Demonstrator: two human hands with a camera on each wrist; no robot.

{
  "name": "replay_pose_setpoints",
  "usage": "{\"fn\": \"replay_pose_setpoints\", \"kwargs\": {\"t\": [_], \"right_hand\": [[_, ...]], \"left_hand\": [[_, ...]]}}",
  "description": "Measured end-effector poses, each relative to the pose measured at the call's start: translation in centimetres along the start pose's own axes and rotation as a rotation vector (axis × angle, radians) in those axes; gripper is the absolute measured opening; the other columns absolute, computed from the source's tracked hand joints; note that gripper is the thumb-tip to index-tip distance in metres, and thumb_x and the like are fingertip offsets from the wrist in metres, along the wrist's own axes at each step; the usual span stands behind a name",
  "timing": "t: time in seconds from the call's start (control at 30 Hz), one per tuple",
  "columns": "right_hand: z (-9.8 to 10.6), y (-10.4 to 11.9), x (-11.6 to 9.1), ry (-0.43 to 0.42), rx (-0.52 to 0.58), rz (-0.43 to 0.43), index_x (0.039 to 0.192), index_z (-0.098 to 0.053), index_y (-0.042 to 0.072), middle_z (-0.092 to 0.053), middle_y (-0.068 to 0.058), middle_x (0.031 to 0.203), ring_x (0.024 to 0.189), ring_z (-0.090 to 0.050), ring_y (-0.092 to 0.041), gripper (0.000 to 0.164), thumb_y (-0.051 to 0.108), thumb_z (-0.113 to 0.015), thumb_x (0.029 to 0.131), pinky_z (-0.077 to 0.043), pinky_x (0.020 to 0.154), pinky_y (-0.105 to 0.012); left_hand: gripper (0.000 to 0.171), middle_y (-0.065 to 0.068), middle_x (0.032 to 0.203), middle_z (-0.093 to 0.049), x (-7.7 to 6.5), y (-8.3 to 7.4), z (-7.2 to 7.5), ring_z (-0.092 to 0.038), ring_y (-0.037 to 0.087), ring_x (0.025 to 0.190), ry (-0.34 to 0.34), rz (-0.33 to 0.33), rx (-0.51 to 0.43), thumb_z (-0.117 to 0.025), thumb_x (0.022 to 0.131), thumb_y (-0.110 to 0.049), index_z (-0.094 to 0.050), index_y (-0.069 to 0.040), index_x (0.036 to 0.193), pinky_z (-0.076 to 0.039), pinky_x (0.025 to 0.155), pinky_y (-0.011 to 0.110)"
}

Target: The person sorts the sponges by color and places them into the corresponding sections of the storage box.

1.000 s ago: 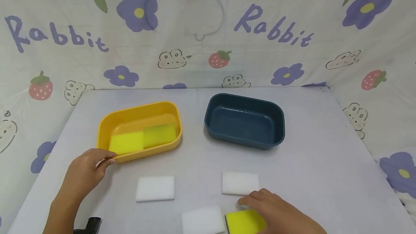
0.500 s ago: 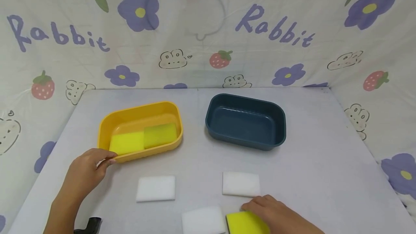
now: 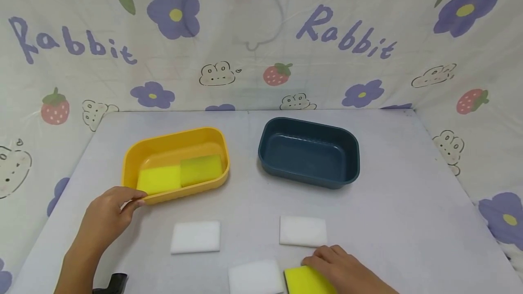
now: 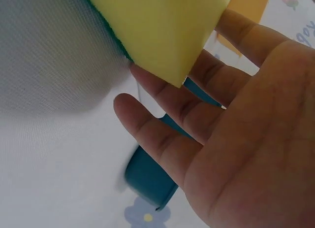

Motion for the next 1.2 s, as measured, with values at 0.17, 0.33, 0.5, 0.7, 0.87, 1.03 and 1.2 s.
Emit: {"fn": "replay_pose_setpoints", "kwargs": {"t": [0.17, 0.33, 0.5, 0.7, 0.87, 1.03, 1.2], "right_hand": [[-0.1, -0.1, 0.2, 0.037, 0.018, -0.041, 0.134, -0.057, 0.024, -0.054, 0.006, 0.125, 0.106, -0.051, -0.016, 0.074, 0.074, -0.067, 0.079, -0.055, 0.086, -0.033], [0.0, 0.0, 0.2, 0.055, 0.042, -0.058, 0.135, -0.056, 0.023, -0.053, 0.005, 0.128, 0.106, -0.05, -0.015, 0.077, 0.074, -0.067, 0.079, -0.055, 0.088, -0.032], [0.2, 0.3, 0.1, 0.048, 0.054, -0.044, 0.137, -0.055, 0.022, -0.053, 0.005, 0.129, 0.108, -0.051, -0.015, 0.077, 0.074, -0.066, 0.08, -0.055, 0.089, -0.032], [0.5, 0.5, 0.1, 0.073, 0.083, -0.066, 0.139, -0.054, 0.022, -0.053, 0.003, 0.132, 0.109, -0.052, -0.014, 0.079, 0.074, -0.067, 0.08, -0.056, 0.091, -0.034], [1.2, 1.1, 0.2, 0.09, 0.114, -0.091, 0.141, -0.051, 0.025, -0.051, 0.004, 0.133, 0.105, -0.052, -0.012, 0.082, 0.072, -0.071, 0.077, -0.056, 0.091, -0.036], [2.1, 1.7, 0.5, 0.098, 0.112, -0.133, 0.142, -0.051, 0.029, -0.052, 0.008, 0.132, 0.102, -0.053, -0.011, 0.085, 0.075, -0.072, 0.073, -0.056, 0.091, -0.038], [2.9, 1.6, 0.7, 0.117, 0.141, -0.187, 0.143, -0.05, 0.033, -0.051, 0.009, 0.133, 0.102, -0.054, -0.012, 0.087, 0.073, -0.077, 0.07, -0.056, 0.092, -0.04]], "left_hand": [[0.019, 0.01, 0.097, -0.073, 0.0, 0.0, 0.0, -0.067, 0.032, 0.096, -0.006, -0.003, -0.002, -0.082, 0.082, -0.005, -0.077, -0.004, 0.1, -0.056, 0.084, 0.051], [0.019, 0.01, 0.097, -0.073, 0.0, 0.1, -0.1, -0.067, 0.032, 0.095, -0.005, 0.01, 0.004, -0.082, 0.082, -0.005, -0.077, -0.004, 0.101, -0.056, 0.085, 0.051], [0.019, 0.011, 0.097, -0.072, -0.1, 0.1, -0.1, -0.066, 0.032, 0.096, 0.001, 0.022, 0.01, -0.081, 0.082, -0.005, -0.077, -0.003, 0.101, -0.056, 0.085, 0.051], [0.019, 0.011, 0.097, -0.073, -0.1, 0.0, -0.1, -0.066, 0.032, 0.096, -0.004, 0.015, 0.013, -0.082, 0.082, -0.005, -0.077, -0.004, 0.1, -0.056, 0.084, 0.052], [0.019, 0.011, 0.097, -0.073, -0.1, 0.0, 0.0, -0.066, 0.032, 0.096, -0.006, 0.01, 0.012, -0.082, 0.082, -0.005, -0.077, -0.004, 0.1, -0.056, 0.084, 0.052], [0.019, 0.01, 0.096, -0.073, -0.1, 0.0, -0.1, -0.067, 0.032, 0.095, -0.01, 0.004, 0.016, -0.082, 0.081, -0.005, -0.077, -0.004, 0.1, -0.056, 0.084, 0.052], [0.02, 0.011, 0.096, -0.073, -0.1, 0.0, -0.2, -0.067, 0.032, 0.095, -0.013, 0.002, 0.014, -0.082, 0.081, -0.004, -0.077, -0.003, 0.1, -0.056, 0.085, 0.052]]}}
Point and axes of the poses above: each hand's wrist, its own x-axis towards the middle knuckle, its own z-axis out of the back of the hand, y = z × x, the point moved 6 cm from there along x, towards the middle knuckle
